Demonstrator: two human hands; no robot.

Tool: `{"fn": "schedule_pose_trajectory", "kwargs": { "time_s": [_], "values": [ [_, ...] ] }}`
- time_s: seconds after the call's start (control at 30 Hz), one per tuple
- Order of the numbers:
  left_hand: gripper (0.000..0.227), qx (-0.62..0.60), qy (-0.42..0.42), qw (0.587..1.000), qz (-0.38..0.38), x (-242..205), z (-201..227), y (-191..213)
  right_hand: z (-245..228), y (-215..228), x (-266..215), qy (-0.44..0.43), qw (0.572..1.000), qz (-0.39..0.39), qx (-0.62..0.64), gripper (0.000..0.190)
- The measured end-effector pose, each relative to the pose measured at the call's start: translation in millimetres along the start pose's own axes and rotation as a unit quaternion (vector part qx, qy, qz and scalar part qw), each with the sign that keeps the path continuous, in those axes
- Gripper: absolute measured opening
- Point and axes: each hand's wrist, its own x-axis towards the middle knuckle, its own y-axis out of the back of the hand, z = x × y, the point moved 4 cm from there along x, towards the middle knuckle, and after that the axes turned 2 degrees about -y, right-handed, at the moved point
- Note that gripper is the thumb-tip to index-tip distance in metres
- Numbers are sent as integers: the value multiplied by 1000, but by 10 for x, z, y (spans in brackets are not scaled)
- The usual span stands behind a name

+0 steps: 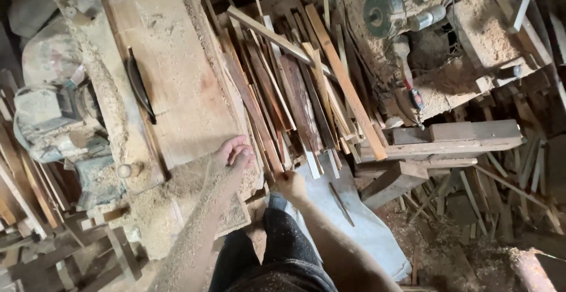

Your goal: Feeding thin wooden strips through a table saw to trim or shape them in a workshop environment.

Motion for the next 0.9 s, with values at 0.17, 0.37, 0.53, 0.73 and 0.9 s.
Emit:
{"fn": "schedule_pose_trajectory", "kwargs": {
  "time_s": [0.17, 0.37, 0.53, 0.73, 0.9],
  "values": [
    [43, 22, 30, 999, -8, -26, 105, 11, 19, 327, -110, -140, 936, 4, 322, 60],
    [41, 32, 26, 999, -9, 7, 23, 19, 892, -853, 379, -142, 921, -56, 358, 36],
    [41, 29, 31, 999, 2, 18, -2, 21, -175, 284, -222, -196, 830, -93, 514, 32],
    [41, 33, 20, 999, 0, -6, 7, 23, -210, 309, -288, -231, 779, -85, 577, 33],
    [40, 53, 9, 999, -3, -34, 101, 27, -338, 250, -251, -28, 988, 124, -84, 54]
  ]
}}
